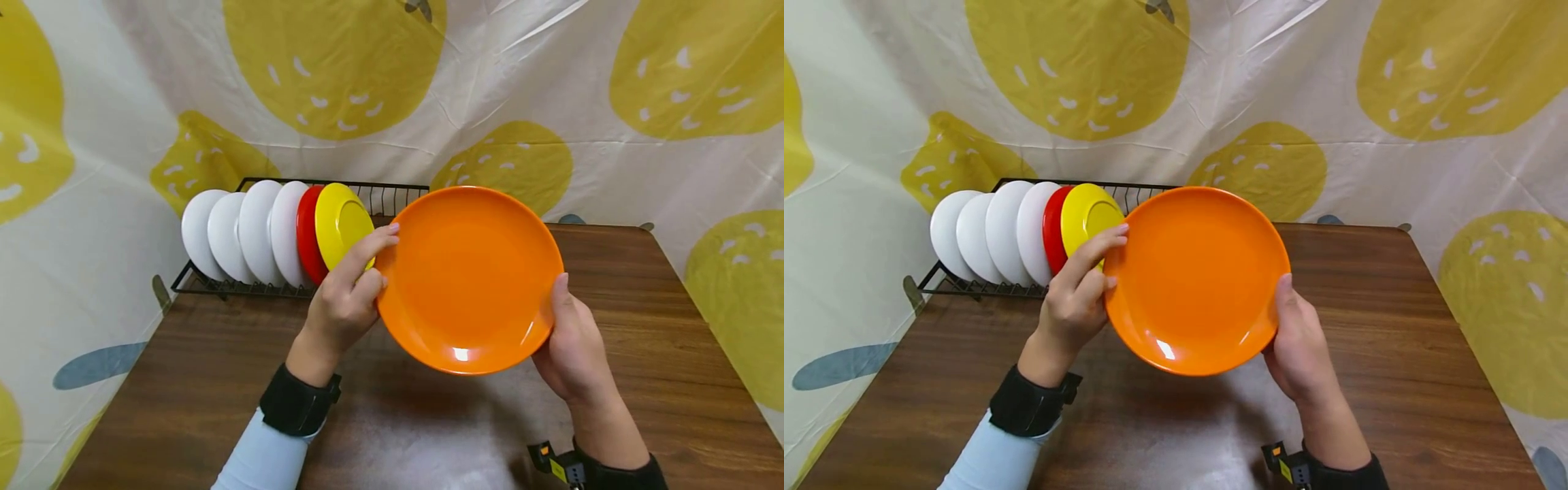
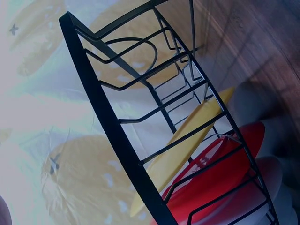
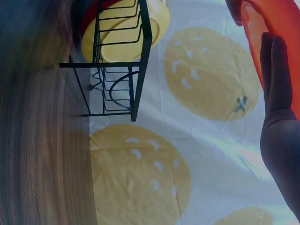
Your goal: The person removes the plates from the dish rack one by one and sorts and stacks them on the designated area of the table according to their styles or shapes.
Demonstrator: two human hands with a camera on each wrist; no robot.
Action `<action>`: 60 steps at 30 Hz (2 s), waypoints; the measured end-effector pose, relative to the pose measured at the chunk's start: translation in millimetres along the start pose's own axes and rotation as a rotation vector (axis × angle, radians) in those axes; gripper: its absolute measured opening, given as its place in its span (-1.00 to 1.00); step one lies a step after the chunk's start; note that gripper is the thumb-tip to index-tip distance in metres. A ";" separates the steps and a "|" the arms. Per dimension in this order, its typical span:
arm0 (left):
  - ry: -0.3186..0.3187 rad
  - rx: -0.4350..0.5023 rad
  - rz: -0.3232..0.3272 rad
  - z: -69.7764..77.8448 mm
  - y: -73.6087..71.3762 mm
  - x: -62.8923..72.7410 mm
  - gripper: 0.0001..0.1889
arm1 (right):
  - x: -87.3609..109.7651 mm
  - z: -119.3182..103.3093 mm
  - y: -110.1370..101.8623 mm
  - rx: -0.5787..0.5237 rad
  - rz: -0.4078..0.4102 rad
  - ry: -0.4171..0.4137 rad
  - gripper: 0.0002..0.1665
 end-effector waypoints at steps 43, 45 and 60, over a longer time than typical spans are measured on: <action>-0.959 1.015 -0.100 6.1 9.9 21.3 -0.72 | 1.0 5.5 2.6 0.242 0.295 -0.070 -0.61; -0.985 1.030 -0.107 9.3 11.5 23.3 -0.76 | 0.9 5.8 2.5 0.270 0.287 -0.063 -0.61; -1.000 0.989 -0.066 15.7 11.8 34.3 -0.80 | 0.5 12.7 2.8 0.376 0.298 -0.002 -0.55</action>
Point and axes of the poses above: each hand's wrist, its own x-axis away from the middle knuckle, its own y-axis out of the palm, z = x × y, the point moved 3 cm from there along -x, towards the middle knuckle, and after that the axes turned 7 degrees about y, right-handed, at the moved point
